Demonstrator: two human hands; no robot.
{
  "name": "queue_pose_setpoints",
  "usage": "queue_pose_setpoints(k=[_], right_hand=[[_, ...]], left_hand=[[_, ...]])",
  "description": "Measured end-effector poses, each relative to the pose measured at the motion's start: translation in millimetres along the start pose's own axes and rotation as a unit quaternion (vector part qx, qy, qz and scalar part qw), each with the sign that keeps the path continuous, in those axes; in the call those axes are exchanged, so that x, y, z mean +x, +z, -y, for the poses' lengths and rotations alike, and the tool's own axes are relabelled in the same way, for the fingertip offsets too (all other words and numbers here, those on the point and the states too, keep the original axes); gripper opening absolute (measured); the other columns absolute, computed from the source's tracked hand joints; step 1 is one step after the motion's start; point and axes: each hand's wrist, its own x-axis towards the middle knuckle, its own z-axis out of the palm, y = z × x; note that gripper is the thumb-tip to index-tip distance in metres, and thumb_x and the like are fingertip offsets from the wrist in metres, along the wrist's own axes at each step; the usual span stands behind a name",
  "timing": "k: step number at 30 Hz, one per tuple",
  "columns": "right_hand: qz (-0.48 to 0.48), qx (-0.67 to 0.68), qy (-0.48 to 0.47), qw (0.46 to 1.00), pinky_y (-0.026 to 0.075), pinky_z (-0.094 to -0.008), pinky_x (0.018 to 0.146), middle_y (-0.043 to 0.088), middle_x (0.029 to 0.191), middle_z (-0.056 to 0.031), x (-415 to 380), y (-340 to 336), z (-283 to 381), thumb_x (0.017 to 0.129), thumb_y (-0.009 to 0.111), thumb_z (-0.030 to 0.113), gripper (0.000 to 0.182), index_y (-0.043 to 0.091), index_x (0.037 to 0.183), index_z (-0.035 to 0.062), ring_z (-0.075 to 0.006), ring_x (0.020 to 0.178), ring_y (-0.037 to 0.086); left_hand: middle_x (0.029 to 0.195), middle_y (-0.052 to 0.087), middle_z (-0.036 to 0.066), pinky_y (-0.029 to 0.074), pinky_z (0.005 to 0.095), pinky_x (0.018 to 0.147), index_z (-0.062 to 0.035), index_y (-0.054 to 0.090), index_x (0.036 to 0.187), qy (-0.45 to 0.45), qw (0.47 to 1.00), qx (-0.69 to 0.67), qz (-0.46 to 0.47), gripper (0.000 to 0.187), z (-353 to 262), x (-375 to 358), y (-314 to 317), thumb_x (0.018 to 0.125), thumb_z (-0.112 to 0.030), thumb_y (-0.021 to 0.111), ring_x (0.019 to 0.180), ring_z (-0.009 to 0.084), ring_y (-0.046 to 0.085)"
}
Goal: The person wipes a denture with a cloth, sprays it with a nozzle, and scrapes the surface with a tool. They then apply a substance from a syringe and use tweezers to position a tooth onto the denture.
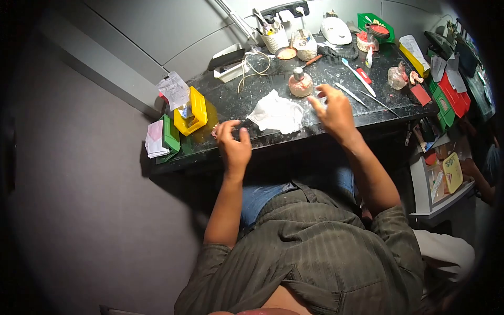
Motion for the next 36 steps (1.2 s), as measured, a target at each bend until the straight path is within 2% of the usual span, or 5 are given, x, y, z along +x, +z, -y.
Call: queue_pose_setpoints(k=[4,12,17,26,36], right_hand=[[-0.008,0.081,0.001,0.997,0.051,-0.0299,0.070,0.071,0.088,-0.0105,-16,-64,-18,0.091,0.071,0.015,0.023,0.070,0.108,-0.0010,-0.0148,0.074,0.062],[0.068,0.050,0.158,0.984,0.049,-0.0243,0.069,0.068,0.079,-0.0004,-89,-171,-128,0.093,0.071,0.011,0.011,0.070,0.095,-0.0001,-0.0062,0.074,0.062],[0.163,-0.121,0.354,0.913,0.048,-0.0305,0.064,0.065,0.074,-0.0058,-151,-216,-205,0.084,0.083,0.030,0.035,0.069,0.090,-0.0016,-0.0117,0.069,0.060],[0.068,-0.137,0.401,0.903,0.052,-0.0436,0.096,0.060,0.130,-0.0328,-165,-173,-268,0.082,0.081,0.050,0.095,0.039,0.148,-0.0032,-0.0382,0.115,0.065],[-0.014,-0.105,0.384,0.917,0.050,-0.0484,0.083,0.071,0.092,-0.0248,-155,-130,-354,0.091,0.070,0.033,0.037,0.064,0.100,-0.0032,-0.0413,0.096,0.070]], left_hand=[[0.120,0.057,0.015,0.049,0.0422,0.092,-0.0019,0.062,0.117,-0.210,0.972,-0.057,0.089,0.039,58,9,-10,0.080,-0.003,0.074,0.098,0.0287,0.063],[0.101,0.065,0.014,0.048,0.0449,0.087,-0.0053,0.069,0.091,-0.119,0.965,-0.011,0.233,0.012,97,19,-19,0.082,-0.008,0.077,0.093,0.0347,0.062],[0.102,0.060,0.016,0.045,0.0435,0.092,-0.0039,0.064,0.096,-0.093,0.963,-0.002,0.252,0.014,101,17,-15,0.085,-0.003,0.072,0.102,0.0339,0.057],[0.106,0.051,0.018,0.046,0.0444,0.090,-0.0017,0.054,0.104,-0.113,0.963,-0.063,0.236,0.018,106,20,-16,0.091,0.002,0.067,0.099,0.0374,0.055],[0.098,0.060,0.017,0.049,0.0435,0.082,-0.0022,0.054,0.103,-0.109,0.962,-0.045,0.246,0.018,127,19,-7,0.091,0.003,0.067,0.092,0.0351,0.061]])
